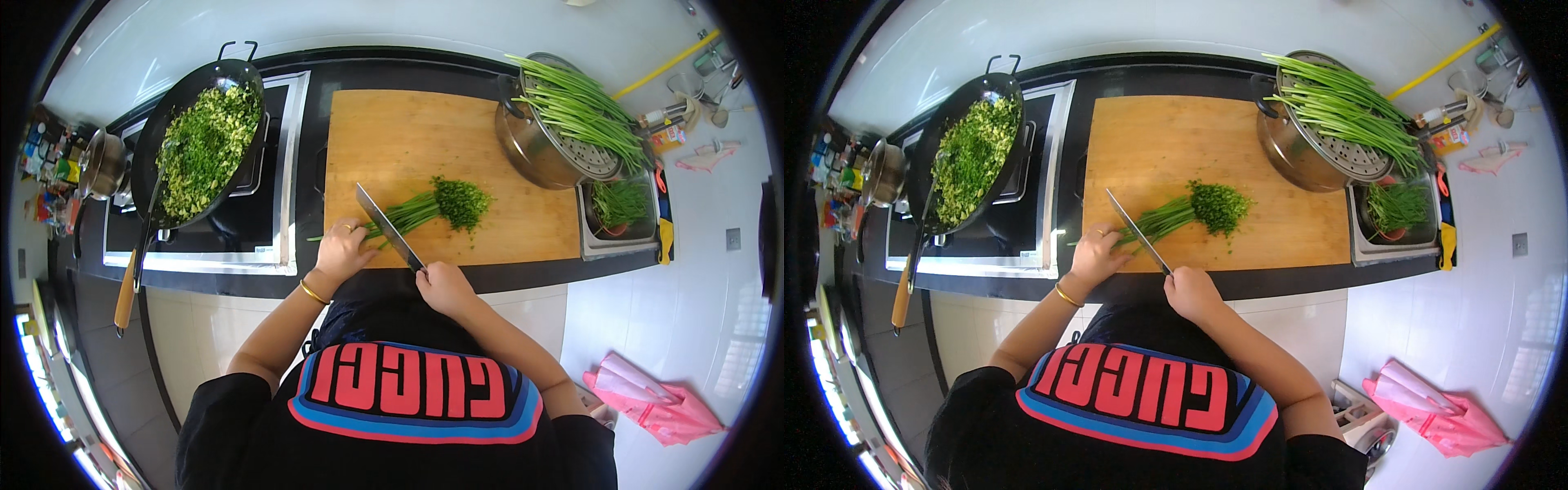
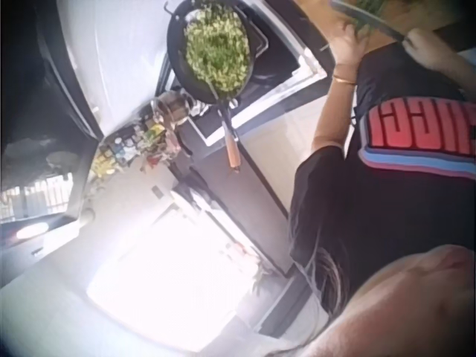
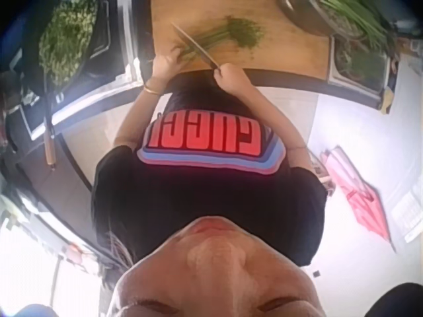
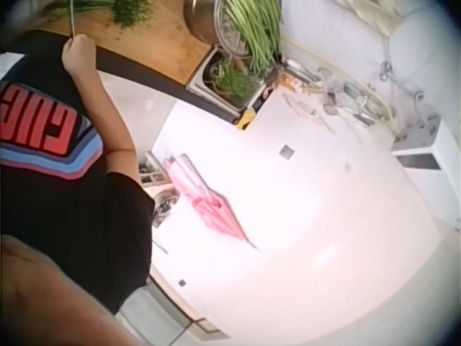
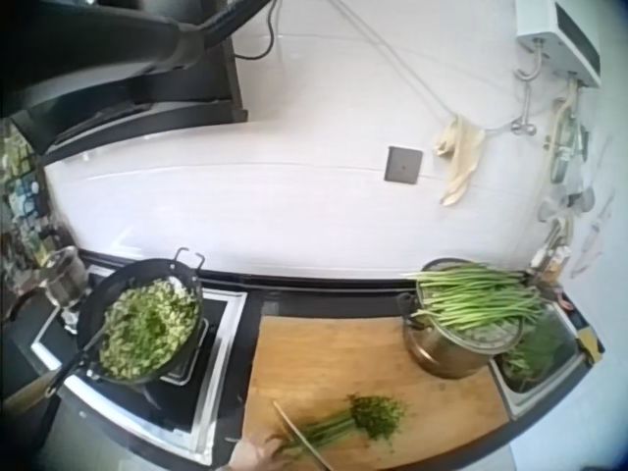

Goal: The person chops a bundle of green onions on a wooden cutting board using a large cleaver. The chopped pieces accumulate on the board as the person works through the bundle.

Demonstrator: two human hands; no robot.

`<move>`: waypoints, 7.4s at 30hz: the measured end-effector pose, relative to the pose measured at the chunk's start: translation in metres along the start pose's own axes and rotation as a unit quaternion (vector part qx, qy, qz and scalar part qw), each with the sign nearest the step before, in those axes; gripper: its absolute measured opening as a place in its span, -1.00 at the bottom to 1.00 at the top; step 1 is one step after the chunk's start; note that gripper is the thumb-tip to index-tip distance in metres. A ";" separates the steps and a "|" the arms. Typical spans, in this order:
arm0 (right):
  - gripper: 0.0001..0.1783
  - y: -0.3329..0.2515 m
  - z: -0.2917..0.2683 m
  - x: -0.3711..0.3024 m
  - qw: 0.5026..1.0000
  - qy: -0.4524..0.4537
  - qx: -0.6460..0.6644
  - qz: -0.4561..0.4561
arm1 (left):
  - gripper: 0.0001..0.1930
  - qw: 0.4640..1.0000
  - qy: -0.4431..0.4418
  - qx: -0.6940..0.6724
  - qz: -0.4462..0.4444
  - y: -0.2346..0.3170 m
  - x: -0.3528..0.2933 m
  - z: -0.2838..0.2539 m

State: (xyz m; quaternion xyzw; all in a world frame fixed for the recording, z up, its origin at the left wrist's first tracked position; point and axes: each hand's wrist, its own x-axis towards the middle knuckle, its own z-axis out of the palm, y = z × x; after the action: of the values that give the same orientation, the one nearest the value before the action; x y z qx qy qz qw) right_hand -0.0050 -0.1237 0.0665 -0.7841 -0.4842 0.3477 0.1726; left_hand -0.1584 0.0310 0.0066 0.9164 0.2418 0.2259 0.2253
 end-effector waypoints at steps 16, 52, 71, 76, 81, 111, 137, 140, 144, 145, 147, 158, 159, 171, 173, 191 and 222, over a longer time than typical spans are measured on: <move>-0.75 -0.006 0.042 0.035 0.996 -0.003 -0.087 -0.006 | -0.96 0.995 0.018 0.088 0.053 -0.004 -0.012 0.023; -0.66 0.076 -0.048 -0.031 0.979 0.157 0.107 0.075 | -0.79 0.996 -0.024 -0.022 0.086 0.033 0.081 0.069; -0.68 0.063 -0.052 -0.011 0.992 0.041 -0.051 0.106 | -0.90 0.985 0.134 -0.046 0.097 0.039 0.058 0.098; -0.68 0.069 -0.045 0.002 0.992 0.017 -0.040 0.116 | -0.91 0.986 0.130 -0.049 0.093 0.039 0.058 0.097; -0.65 0.056 -0.033 0.028 0.989 0.081 -0.042 0.118 | -0.92 0.986 0.130 -0.049 0.098 0.037 0.060 0.096; -0.66 0.039 -0.056 0.020 0.992 0.036 -0.061 0.106 | -0.84 0.987 0.121 -0.081 0.073 0.034 0.060 0.097; -0.67 0.035 -0.052 0.016 0.990 0.007 -0.068 0.125 | -0.93 0.984 0.132 -0.104 0.060 0.036 0.061 0.094; -0.67 0.035 -0.042 0.027 0.987 0.011 -0.081 0.138 | -0.93 0.985 0.124 -0.101 0.063 0.038 0.061 0.092; -0.68 0.030 -0.029 0.055 0.988 0.061 -0.084 0.118 | -0.92 0.985 0.129 -0.091 0.071 0.036 0.061 0.097; -0.68 0.033 -0.026 0.058 0.987 0.075 -0.086 0.109 | -0.92 0.986 0.126 -0.085 0.073 0.036 0.062 0.096; -0.69 0.037 -0.022 0.060 0.987 0.099 -0.086 0.095 | -0.91 0.990 0.104 -0.056 0.074 0.039 0.062 0.093; -0.72 0.050 -0.018 0.071 0.986 0.148 -0.049 0.052 | -0.92 0.989 0.032 -0.145 -0.003 0.027 0.063 0.079; -0.72 0.050 -0.021 0.070 0.988 0.139 -0.040 0.058 | -0.92 0.990 0.041 -0.132 0.019 0.026 0.063 0.081; -0.70 0.043 -0.050 0.015 0.994 0.047 -0.059 0.083 | -0.87 0.991 0.069 -0.075 0.089 0.028 0.056 0.085; -0.70 0.045 -0.050 0.013 0.994 0.042 -0.051 0.091 | -0.86 0.991 0.067 -0.073 0.090 0.029 0.054 0.084; -0.73 0.043 -0.027 0.068 0.992 0.107 -0.043 0.054 | -0.81 0.988 0.079 -0.084 0.107 0.027 0.055 0.083; -0.73 0.030 -0.054 0.025 0.993 0.043 -0.068 0.083 | -0.82 0.988 0.110 -0.064 0.088 0.025 0.049 0.087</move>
State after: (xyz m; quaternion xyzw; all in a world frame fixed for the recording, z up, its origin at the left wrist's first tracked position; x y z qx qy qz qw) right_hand 0.0602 -0.1125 0.0767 -0.8458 -0.4321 0.2932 0.1094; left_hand -0.0660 0.0120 -0.0352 0.8873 0.1684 0.3596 0.2348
